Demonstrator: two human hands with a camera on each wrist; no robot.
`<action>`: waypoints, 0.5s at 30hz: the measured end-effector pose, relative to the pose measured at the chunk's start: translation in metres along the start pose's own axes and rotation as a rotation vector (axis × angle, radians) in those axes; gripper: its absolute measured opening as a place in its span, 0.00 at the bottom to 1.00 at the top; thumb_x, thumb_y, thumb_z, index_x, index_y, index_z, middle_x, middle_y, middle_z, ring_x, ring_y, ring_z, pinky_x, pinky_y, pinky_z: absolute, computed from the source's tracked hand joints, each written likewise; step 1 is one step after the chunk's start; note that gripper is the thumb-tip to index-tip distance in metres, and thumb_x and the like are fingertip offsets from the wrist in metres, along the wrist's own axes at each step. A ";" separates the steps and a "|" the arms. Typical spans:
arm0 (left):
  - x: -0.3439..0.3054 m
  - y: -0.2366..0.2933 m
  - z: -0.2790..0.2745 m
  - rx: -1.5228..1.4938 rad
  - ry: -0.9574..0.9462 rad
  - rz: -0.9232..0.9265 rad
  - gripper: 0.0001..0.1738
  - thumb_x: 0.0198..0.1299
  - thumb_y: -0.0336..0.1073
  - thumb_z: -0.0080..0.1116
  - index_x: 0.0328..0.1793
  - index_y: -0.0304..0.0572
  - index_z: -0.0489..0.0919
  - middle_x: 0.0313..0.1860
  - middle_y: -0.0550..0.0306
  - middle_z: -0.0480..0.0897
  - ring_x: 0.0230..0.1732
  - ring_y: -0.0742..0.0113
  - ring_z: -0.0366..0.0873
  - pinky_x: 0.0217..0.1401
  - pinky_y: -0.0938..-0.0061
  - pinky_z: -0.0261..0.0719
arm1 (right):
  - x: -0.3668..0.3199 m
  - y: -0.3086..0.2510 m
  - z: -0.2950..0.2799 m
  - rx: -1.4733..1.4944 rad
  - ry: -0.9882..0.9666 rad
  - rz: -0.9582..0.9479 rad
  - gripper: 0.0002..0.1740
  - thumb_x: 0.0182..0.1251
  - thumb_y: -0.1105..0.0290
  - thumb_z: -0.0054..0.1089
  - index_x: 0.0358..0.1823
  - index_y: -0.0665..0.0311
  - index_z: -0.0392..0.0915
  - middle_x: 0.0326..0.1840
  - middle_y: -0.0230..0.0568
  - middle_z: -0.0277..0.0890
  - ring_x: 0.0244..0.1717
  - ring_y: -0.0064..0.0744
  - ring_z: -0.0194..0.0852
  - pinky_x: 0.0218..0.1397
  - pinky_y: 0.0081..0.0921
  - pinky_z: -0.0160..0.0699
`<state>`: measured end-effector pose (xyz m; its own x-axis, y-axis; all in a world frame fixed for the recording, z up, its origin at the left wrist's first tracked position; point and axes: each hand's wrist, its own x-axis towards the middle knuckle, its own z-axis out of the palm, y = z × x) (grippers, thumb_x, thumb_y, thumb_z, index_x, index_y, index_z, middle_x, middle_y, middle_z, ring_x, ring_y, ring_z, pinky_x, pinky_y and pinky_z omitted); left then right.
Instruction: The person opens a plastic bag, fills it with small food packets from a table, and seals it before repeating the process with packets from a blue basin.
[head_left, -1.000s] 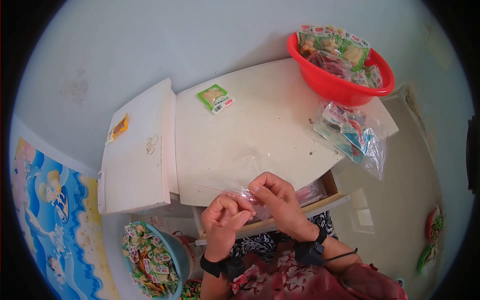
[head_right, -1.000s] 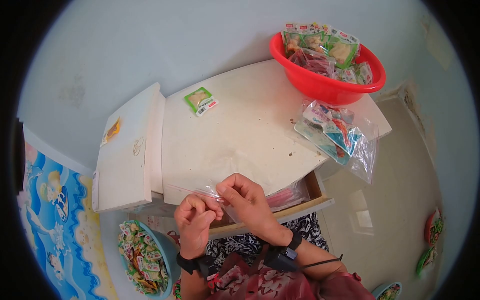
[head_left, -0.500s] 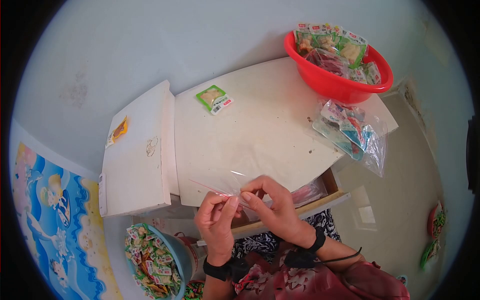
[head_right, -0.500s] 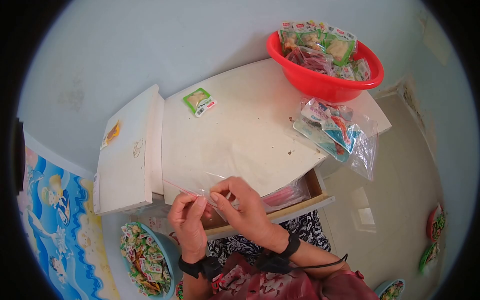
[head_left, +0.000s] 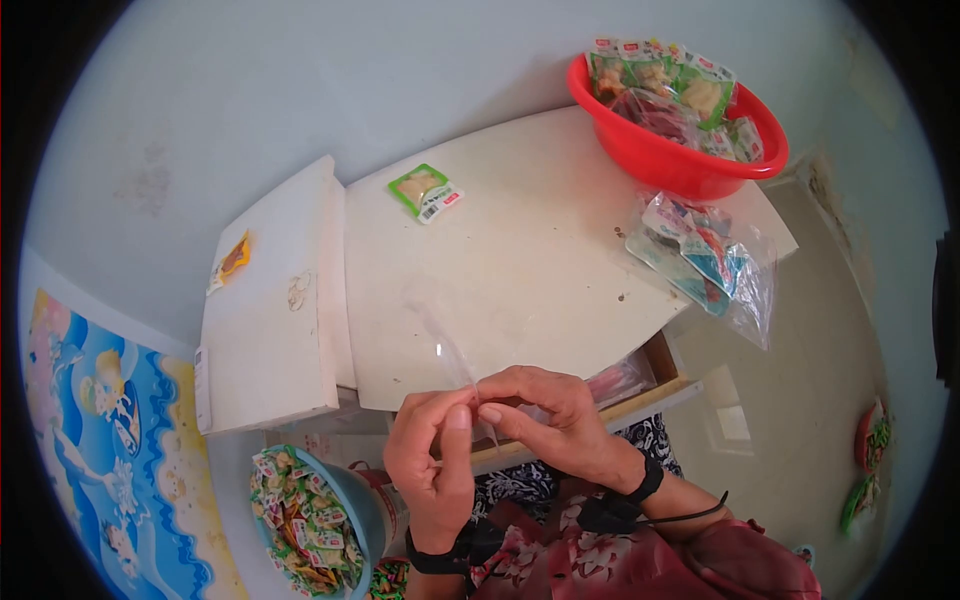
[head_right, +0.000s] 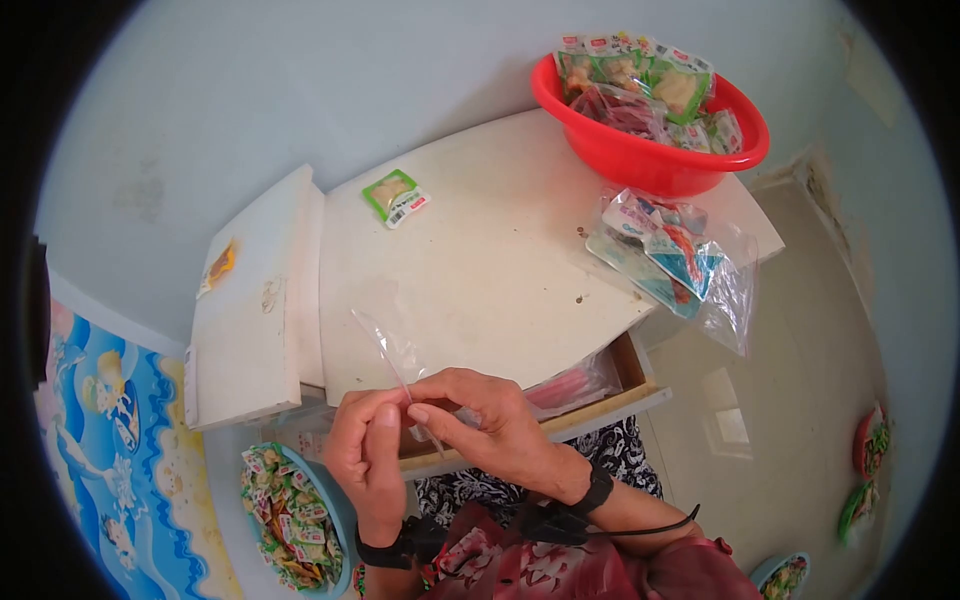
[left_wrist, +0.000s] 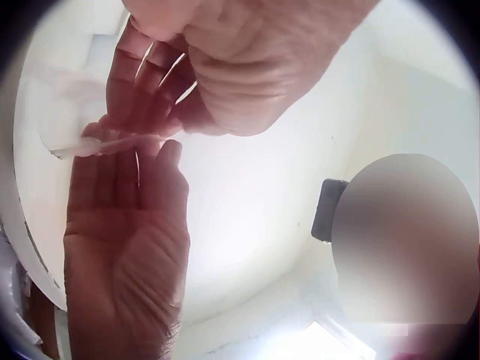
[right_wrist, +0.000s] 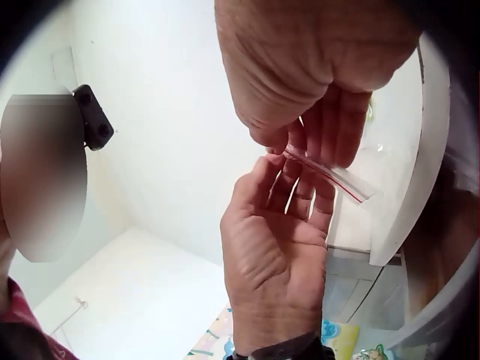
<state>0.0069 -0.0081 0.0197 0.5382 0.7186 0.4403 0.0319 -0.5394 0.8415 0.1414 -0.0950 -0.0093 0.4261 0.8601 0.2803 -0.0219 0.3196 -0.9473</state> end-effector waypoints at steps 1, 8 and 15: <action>0.000 0.003 0.001 0.074 0.000 0.032 0.10 0.66 0.22 0.64 0.53 0.35 0.86 0.44 0.53 0.85 0.38 0.69 0.83 0.39 0.77 0.79 | 0.000 0.001 0.000 0.024 0.002 0.009 0.11 0.77 0.73 0.64 0.56 0.68 0.85 0.44 0.39 0.85 0.39 0.20 0.80 0.42 0.21 0.79; 0.000 0.003 0.009 0.137 0.010 0.034 0.10 0.61 0.19 0.66 0.49 0.34 0.85 0.42 0.54 0.83 0.41 0.68 0.82 0.45 0.76 0.80 | -0.004 0.015 -0.004 0.109 -0.006 0.075 0.13 0.80 0.72 0.61 0.58 0.71 0.84 0.42 0.32 0.84 0.37 0.13 0.74 0.38 0.17 0.75; -0.004 -0.009 0.006 -0.047 -0.030 -0.095 0.07 0.66 0.20 0.65 0.48 0.32 0.83 0.44 0.56 0.83 0.42 0.71 0.83 0.47 0.78 0.81 | -0.005 0.021 -0.004 0.200 0.058 0.113 0.09 0.78 0.72 0.64 0.52 0.68 0.86 0.39 0.27 0.82 0.36 0.11 0.71 0.36 0.16 0.72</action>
<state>0.0097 -0.0090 0.0083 0.5600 0.7514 0.3490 0.0450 -0.4482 0.8928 0.1422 -0.0935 -0.0313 0.4624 0.8722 0.1596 -0.2483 0.3001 -0.9210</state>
